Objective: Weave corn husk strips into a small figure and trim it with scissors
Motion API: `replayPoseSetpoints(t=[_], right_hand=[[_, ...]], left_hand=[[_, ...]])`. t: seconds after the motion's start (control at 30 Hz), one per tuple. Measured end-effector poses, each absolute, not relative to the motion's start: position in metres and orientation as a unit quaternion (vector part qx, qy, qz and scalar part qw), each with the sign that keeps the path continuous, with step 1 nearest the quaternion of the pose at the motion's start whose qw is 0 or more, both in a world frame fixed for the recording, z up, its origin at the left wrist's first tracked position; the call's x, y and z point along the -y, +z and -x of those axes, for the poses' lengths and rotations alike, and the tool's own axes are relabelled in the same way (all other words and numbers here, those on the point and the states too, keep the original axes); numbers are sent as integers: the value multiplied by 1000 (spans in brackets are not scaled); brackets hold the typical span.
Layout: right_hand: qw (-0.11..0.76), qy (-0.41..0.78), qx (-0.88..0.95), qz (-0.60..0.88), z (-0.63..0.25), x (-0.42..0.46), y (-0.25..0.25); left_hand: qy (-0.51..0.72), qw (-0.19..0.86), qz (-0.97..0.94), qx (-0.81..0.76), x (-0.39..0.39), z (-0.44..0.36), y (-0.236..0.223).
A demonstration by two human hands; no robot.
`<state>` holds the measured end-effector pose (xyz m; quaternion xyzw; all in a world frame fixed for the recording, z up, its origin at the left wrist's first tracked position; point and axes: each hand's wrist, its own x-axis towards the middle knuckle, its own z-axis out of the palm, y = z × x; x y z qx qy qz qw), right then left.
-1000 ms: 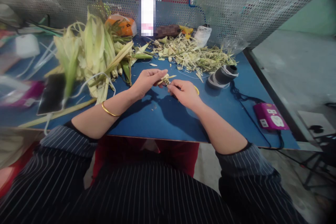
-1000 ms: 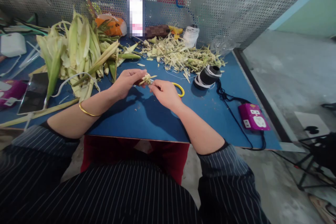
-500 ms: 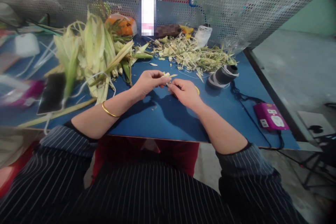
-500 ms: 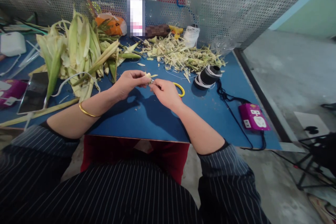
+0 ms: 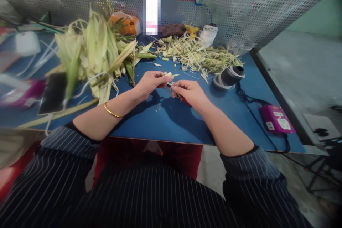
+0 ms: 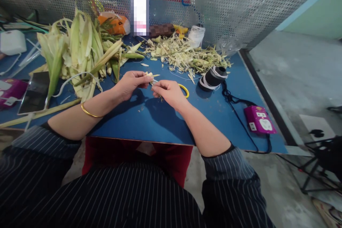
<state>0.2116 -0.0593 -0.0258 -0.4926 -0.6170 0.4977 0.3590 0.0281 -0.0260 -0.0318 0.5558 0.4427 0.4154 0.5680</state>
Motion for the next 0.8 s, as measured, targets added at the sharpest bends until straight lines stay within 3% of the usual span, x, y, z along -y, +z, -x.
replayPoseSetpoints(t=[0.13,0.33,0.5,0.63,0.8], right_hand=[[363,491,622,491,-211,60,-26],[429,547,561,450,-211,59,-26],[429,644,508,379,-214,56,-30],[396,708,462,358,-218,53,-32],[406,666,478,404,-216,52,-32]], left_hand=[[427,555,-561,-442,27,-29,-33],[418,649,-495,-399,24,-31,-32],[513,578,-535,-340,19,-29,-35],[477,568,-607,-286,16,-22,-30],[461,557,-607,-330,16,-21,-27]])
